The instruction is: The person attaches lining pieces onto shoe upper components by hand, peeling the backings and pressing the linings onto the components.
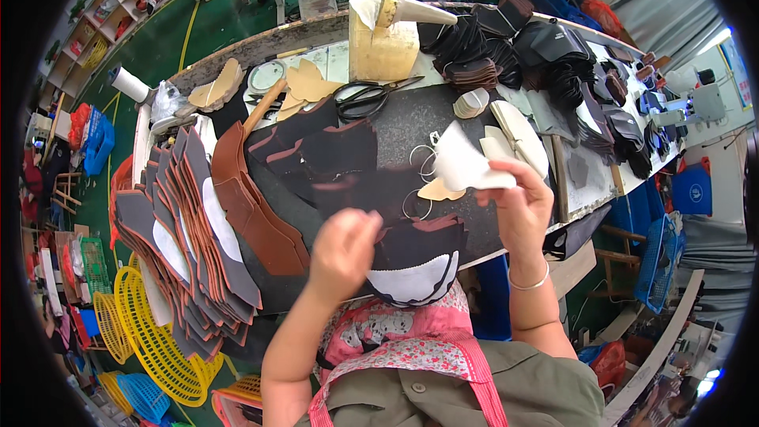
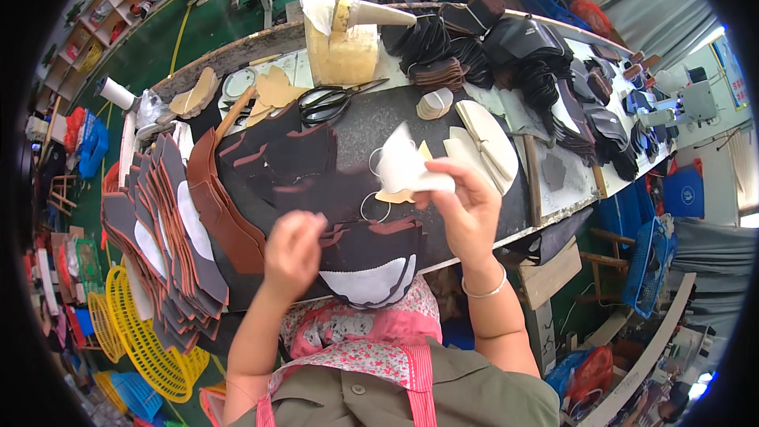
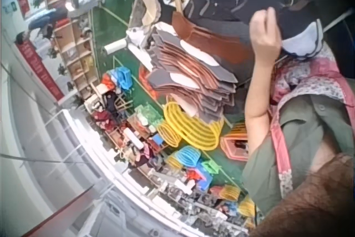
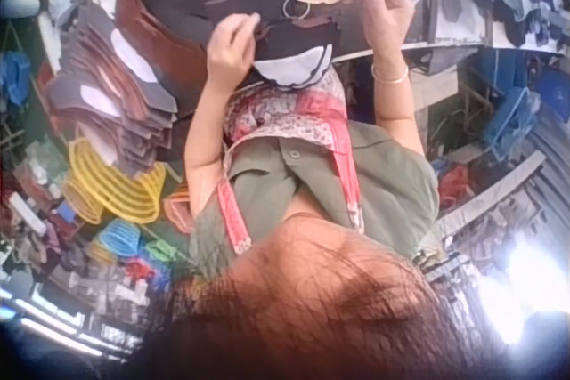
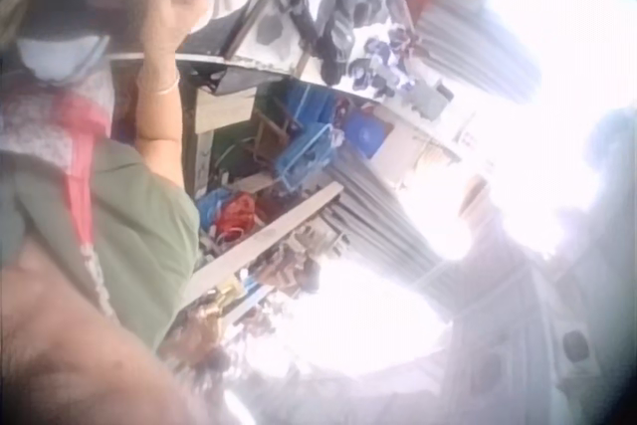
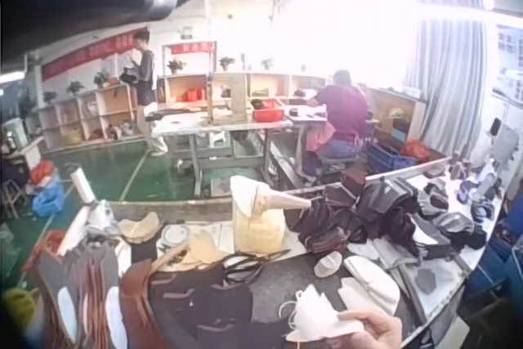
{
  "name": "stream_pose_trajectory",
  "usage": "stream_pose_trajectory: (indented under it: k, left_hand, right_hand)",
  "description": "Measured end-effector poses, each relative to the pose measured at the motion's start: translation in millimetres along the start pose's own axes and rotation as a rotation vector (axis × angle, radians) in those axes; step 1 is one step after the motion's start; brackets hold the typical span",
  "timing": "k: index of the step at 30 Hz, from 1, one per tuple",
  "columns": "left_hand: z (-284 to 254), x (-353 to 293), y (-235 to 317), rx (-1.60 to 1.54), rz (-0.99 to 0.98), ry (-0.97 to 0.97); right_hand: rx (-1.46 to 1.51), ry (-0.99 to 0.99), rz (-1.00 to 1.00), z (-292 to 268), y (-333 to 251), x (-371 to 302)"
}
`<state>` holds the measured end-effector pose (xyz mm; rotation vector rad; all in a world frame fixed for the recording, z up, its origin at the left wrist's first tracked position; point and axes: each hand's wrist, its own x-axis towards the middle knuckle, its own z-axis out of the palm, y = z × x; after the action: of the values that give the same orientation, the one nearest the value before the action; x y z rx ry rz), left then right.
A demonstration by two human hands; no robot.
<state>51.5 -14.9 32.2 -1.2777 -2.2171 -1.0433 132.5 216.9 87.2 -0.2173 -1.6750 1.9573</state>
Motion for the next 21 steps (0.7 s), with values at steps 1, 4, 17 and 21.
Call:
stream_pose_trajectory:
  k: [1, 4, 17, 21]
  left_hand:
    - [-1.2, -10.0, 15.4, 0.018, 0.111, -0.073]
    - [12.1, -42.6, 47.4, -0.261, 0.016, -0.392]
    - [-0.4, -13.7, 50.7, 0.049, 0.194, 0.011]
    - [-0.5, -11.3, 52.5, -0.041, 0.118, 0.019]
  right_hand:
    - [0.07, -0.049, -0.022, -7.0, -0.4, -5.5]
    - [-0.175, -0.013, 0.057, 2.1, 3.3, -23.8]
    - [-0.345, -0.409, 0.332, 37.0, 3.4, -52.8]
    - [-0.218, -0.502, 0.513, 28.9, 9.3, -52.5]
